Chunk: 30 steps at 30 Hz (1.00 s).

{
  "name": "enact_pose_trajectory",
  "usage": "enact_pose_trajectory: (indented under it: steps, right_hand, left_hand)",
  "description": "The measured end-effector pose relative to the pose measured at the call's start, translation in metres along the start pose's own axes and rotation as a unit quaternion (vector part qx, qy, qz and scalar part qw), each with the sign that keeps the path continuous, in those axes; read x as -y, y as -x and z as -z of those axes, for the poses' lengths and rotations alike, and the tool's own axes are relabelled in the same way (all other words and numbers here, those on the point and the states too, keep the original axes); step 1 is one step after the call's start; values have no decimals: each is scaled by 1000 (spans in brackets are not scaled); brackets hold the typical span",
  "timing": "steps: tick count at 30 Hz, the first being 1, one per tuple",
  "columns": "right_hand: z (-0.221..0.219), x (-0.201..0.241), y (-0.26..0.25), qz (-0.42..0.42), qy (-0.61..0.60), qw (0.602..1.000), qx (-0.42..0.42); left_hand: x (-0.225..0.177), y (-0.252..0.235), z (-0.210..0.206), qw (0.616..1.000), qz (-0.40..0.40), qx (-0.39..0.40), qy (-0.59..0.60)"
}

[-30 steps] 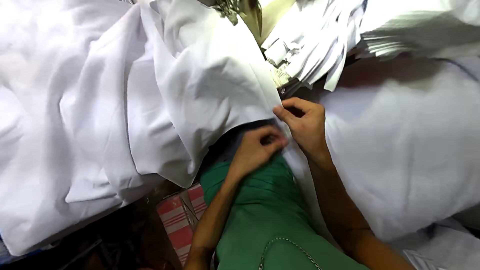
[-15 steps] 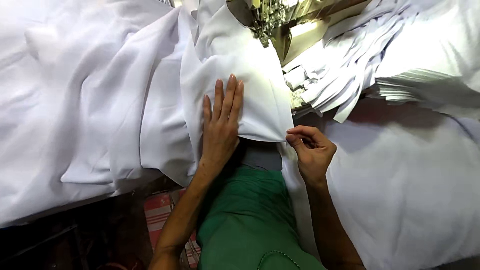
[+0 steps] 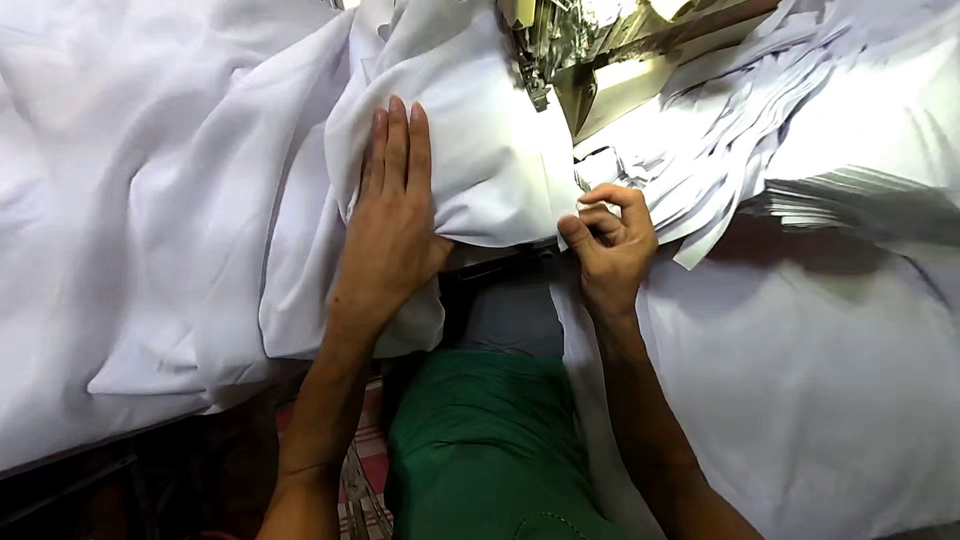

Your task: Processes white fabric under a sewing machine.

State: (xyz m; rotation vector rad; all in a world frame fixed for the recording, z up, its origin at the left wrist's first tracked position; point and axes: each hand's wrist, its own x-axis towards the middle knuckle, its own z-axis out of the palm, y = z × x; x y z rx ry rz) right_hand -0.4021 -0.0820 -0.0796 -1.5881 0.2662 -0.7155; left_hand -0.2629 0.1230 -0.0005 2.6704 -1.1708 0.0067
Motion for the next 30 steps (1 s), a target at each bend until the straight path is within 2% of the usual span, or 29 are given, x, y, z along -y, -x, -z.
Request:
enact_pose_trajectory:
  steps: [3,7,11,14,17,19,21,23,25,30]
  right_hand:
    - [-8,5,-23,9,22,1000,15]
    - [-23,14,-44,21,25,999,5]
    - [-43,11,-63,54,-13,995,-79]
    - [-48,11,-62,52,-21,994,-98]
    - [-46,19,-48,12,5,997,-74]
    - [-44,14,-42,11,-9,998,-67]
    - [-39,7,-30,8,-18,999,-45]
    - [-33,4,-22,-13,30,999,-3]
    - [-29,3,-15,-22,129,990,48]
    - [-37,-2,3,80,403,898,156]
  left_hand:
    - [17,-23,12,999,10,44,30]
    - [33,-33,21,995,53,60,58]
    - [39,-35,17,985,124,71,95]
    - [28,-38,23,972,190,67,123]
    - [5,-52,23,942,309,-25,128]
    - [2,-67,16,930,332,-84,132]
    - [6,-82,11,930,329,-106,124]
    - [13,-96,10,938,299,-122,128]
    - [18,-106,10,944,283,-128,110]
    - [28,-101,32,913,368,-174,29]
